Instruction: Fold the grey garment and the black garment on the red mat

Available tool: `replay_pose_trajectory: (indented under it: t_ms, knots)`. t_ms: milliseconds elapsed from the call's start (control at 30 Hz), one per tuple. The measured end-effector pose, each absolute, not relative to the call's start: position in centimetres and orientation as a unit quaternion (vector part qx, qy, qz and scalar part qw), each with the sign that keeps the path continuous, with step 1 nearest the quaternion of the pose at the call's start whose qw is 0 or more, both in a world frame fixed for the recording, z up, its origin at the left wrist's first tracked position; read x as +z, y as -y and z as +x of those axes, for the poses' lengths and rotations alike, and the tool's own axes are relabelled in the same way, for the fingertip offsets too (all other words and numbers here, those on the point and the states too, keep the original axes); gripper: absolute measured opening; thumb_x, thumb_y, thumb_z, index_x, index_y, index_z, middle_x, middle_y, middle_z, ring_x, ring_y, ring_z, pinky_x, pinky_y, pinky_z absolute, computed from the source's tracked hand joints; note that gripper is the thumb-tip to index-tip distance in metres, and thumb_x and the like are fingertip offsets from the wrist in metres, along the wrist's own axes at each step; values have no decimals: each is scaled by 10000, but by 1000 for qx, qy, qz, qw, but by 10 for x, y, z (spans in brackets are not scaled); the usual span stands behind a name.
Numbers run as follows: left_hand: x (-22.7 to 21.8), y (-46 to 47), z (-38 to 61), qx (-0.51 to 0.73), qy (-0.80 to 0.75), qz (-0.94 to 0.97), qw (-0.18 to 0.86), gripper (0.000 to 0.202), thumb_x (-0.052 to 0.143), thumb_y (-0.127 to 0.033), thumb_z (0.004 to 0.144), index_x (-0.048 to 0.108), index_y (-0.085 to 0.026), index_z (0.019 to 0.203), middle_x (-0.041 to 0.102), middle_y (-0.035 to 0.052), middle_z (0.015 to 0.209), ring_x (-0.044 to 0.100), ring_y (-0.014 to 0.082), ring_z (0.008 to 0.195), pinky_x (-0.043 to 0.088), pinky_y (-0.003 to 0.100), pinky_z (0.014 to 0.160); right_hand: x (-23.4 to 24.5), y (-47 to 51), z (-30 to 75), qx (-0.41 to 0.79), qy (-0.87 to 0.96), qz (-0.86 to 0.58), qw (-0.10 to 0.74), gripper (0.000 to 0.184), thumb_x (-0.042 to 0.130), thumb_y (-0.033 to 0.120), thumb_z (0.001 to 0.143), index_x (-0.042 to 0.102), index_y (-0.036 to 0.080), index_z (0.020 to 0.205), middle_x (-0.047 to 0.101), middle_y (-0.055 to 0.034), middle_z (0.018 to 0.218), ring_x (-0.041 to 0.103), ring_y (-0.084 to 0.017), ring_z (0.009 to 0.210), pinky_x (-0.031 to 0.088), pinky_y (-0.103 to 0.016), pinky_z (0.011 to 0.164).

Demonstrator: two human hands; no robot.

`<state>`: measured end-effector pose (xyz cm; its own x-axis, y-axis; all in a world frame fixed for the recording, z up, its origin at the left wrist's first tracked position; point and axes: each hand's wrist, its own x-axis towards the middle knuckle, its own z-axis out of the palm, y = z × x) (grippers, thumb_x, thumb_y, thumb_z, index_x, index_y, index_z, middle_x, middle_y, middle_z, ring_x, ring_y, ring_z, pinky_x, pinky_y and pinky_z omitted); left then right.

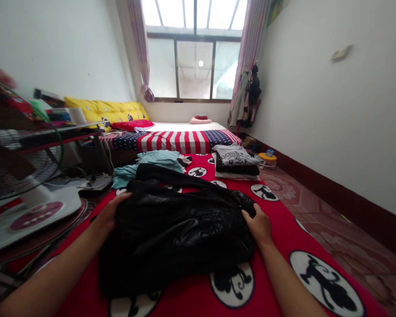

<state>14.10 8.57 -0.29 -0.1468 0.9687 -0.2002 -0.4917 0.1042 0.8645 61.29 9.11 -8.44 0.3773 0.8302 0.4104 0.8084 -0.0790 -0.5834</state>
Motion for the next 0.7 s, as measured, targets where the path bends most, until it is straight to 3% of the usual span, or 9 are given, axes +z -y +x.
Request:
replay_pose_trajectory:
  t_ms: [133, 200, 333, 467, 567, 700]
  knots:
    - [-8, -111, 105, 720, -556, 258, 326, 392, 683, -66, 572, 622, -180, 942, 637, -29, 745, 634, 135, 647, 558, 283, 704, -86, -91, 610, -3, 558, -689, 464, 458, 531, 517, 759, 641, 183, 1053, 712, -143, 1019, 663, -304, 951, 509, -397, 825]
    - [-21, -119, 93, 694, -628, 295, 190, 409, 693, -90, 559, 604, -164, 950, 622, 1, 814, 636, 171, 764, 541, 348, 814, -86, -90, 607, -4, 560, -673, 482, 446, 524, 511, 760, 645, 188, 1043, 714, -138, 1015, 664, -301, 951, 505, -407, 850]
    - [-39, -114, 99, 544, -663, 511, -56, 384, 638, -194, 680, 591, -175, 1061, 602, 95, 1067, 560, 281, 1090, 416, 472, 1019, -84, -89, 603, 19, 558, -681, 474, 561, 535, 537, 724, 610, 144, 1117, 677, -179, 1115, 633, -328, 1039, 470, -446, 930]
    - [-29, -102, 139, 411, -596, 685, -75, 385, 558, -210, 798, 546, -204, 1183, 528, 115, 1256, 474, 284, 1231, 364, 464, 1075, -76, -95, 602, 93, 519, -709, 468, 740, 603, 530, 680, 482, 110, 1277, 588, -199, 1266, 564, -326, 1163, 440, -435, 984]
    - [-18, -99, 167, 380, -558, 737, -33, 482, 579, -210, 798, 491, -226, 1272, 467, 112, 1344, 434, 284, 1286, 340, 467, 1099, -57, -99, 590, 192, 488, -685, 506, 621, 619, 392, 657, 526, 105, 1200, 629, -189, 1185, 602, -314, 1084, 462, -430, 952]
    - [-6, -94, 194, 375, -494, 784, 28, 738, 650, -243, 765, 332, -242, 1432, 351, 118, 1470, 335, 285, 1377, 279, 449, 1144, -9, -73, 543, 312, 517, -546, 581, 468, 617, 294, 681, 590, 167, 1131, 681, -82, 1087, 628, -250, 1000, 481, -381, 910]
